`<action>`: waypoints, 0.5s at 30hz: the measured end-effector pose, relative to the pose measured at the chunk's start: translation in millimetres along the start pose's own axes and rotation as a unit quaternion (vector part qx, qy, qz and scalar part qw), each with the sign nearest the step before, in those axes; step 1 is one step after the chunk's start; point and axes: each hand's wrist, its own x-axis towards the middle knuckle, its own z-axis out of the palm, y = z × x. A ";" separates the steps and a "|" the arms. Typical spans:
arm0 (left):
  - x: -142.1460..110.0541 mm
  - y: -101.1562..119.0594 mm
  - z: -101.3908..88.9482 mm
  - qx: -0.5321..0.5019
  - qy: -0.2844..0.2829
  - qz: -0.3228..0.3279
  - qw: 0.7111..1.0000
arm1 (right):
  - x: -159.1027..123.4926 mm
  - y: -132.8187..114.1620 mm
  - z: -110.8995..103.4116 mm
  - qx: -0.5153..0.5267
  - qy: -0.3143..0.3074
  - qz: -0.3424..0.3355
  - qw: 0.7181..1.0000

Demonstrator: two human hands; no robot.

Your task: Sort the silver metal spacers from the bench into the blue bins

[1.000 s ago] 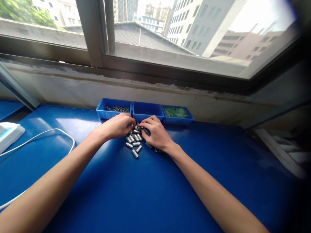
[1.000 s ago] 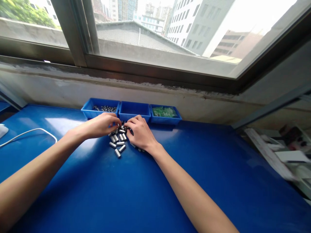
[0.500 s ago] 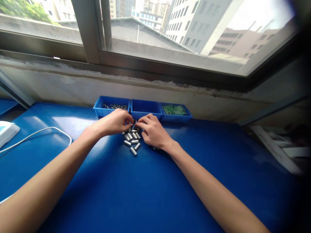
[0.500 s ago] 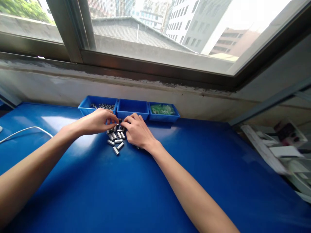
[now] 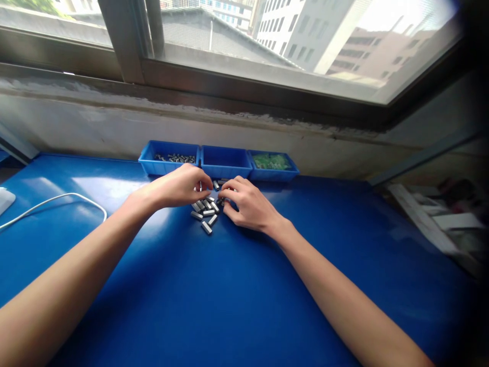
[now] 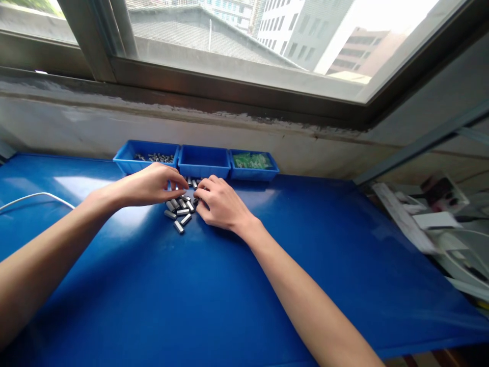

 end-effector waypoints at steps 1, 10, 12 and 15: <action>0.4 0.8 0.8 0.003 0.004 0.002 1.000 | -2.3 -0.5 0.6 0.010 0.008 0.004 1.000; 1.8 5.1 4.4 0.006 0.001 0.008 1.000 | -8.6 -0.9 8.7 0.069 0.049 0.019 0.996; 1.8 4.3 4.9 0.005 0.000 0.006 1.000 | -7.0 -1.4 11.1 0.079 0.054 0.036 0.995; 1.7 3.4 4.9 0.002 -0.001 0.004 1.000 | -3.4 -3.7 14.1 0.083 0.059 0.069 0.992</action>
